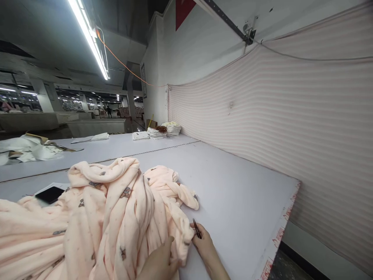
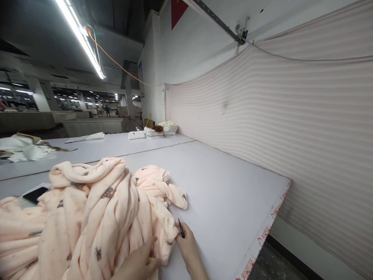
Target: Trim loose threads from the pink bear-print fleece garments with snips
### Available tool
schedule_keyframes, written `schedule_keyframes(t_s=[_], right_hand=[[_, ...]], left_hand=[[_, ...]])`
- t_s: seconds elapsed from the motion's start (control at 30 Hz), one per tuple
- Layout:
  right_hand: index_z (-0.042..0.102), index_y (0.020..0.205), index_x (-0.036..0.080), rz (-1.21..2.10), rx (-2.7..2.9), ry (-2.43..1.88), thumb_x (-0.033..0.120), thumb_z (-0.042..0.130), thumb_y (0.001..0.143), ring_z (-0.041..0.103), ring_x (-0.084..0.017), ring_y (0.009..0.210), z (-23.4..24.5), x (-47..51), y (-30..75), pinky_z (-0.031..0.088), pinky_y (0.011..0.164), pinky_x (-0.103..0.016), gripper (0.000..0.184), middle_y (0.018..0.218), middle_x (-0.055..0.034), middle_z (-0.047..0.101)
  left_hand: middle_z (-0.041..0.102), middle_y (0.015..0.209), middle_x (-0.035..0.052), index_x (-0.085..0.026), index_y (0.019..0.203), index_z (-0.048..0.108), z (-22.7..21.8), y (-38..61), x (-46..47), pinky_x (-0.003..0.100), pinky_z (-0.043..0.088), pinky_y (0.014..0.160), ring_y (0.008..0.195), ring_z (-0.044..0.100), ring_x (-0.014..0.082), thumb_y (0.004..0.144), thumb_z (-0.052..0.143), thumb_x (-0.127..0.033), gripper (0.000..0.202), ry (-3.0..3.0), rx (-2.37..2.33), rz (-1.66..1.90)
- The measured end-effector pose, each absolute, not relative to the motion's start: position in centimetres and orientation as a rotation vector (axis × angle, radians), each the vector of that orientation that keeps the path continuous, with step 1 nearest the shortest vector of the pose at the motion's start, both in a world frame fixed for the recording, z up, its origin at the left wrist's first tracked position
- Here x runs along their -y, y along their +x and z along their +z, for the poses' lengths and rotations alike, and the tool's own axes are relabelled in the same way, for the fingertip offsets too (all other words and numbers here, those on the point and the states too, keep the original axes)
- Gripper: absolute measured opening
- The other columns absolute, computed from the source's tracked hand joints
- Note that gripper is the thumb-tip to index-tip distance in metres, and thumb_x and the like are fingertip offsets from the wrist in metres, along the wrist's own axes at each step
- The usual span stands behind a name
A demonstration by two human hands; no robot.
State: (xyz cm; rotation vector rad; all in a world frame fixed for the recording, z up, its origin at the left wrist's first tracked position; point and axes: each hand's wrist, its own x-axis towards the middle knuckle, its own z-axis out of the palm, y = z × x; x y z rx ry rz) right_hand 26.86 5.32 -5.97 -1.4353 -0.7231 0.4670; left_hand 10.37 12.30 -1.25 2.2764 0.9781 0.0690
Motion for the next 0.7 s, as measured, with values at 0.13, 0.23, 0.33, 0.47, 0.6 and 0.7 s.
schedule_keyframes(t_s=[0.13,0.23,0.33,0.47,0.6,0.7], right_hand=[[0.062,0.086,0.018,0.547,0.753,-1.365,0.026,0.059,0.073,0.061,-0.015,0.066,-5.0,-4.6,23.9,0.049,0.062,-0.022,0.016,0.076,0.0011,0.066],[0.058,0.089,0.019,0.523,0.730,-1.324,0.029,0.059,0.074,0.055,-0.011,0.055,-4.4,-3.9,22.1,0.045,0.051,-0.020,0.018,0.074,0.0018,0.064],[0.058,0.088,0.021,0.294,0.851,-1.329,0.025,0.054,0.077,0.058,-0.014,0.067,-3.9,-3.2,21.2,0.047,0.060,-0.021,0.012,0.080,0.0000,0.062],[0.057,0.087,0.023,0.001,1.021,-1.343,0.012,0.047,0.074,0.058,-0.016,0.086,-2.5,-2.8,21.1,0.047,0.076,-0.024,0.020,0.089,-0.0015,0.059],[0.058,0.087,0.023,0.032,1.102,-1.443,0.011,0.044,0.076,0.059,-0.015,0.086,-0.7,-2.3,21.4,0.046,0.075,-0.023,0.022,0.089,-0.0016,0.059],[0.062,0.086,0.024,0.215,1.194,-1.543,0.018,0.051,0.076,0.060,-0.013,0.073,0.3,-1.7,21.5,0.047,0.065,-0.020,0.016,0.084,0.0003,0.055]], left_hand=[[0.063,0.114,0.0131,-0.016,0.120,0.045,-1.4,10.7,-10.9,0.032,0.046,0.085,0.103,0.061,0.0249,0.072,0.054,-0.034,0.052,2.185,-0.987,0.471],[0.065,0.099,0.0099,-0.016,0.112,0.045,-1.2,10.4,-10.1,0.033,0.048,0.078,0.089,0.064,0.0236,0.079,0.046,-0.038,0.040,2.100,-0.981,0.772],[0.066,0.089,0.0059,-0.020,0.108,0.048,-0.9,9.7,-9.8,0.030,0.048,0.065,0.069,0.063,0.0200,0.083,0.042,-0.035,0.030,2.038,-0.961,0.982],[0.067,0.092,0.0052,-0.022,0.108,0.053,-1.1,8.7,-10.2,0.028,0.046,0.058,0.059,0.058,0.0165,0.084,0.046,-0.037,0.029,1.956,-0.905,1.151],[0.066,0.086,0.0030,-0.022,0.105,0.056,-1.4,7.9,-10.6,0.026,0.044,0.056,0.053,0.052,0.0137,0.085,0.046,-0.038,0.028,1.915,-0.805,1.173],[0.066,0.086,0.0026,-0.021,0.102,0.057,-1.4,7.5,-10.7,0.026,0.046,0.058,0.059,0.057,0.0154,0.083,0.049,-0.043,0.029,1.826,-0.804,1.132]])
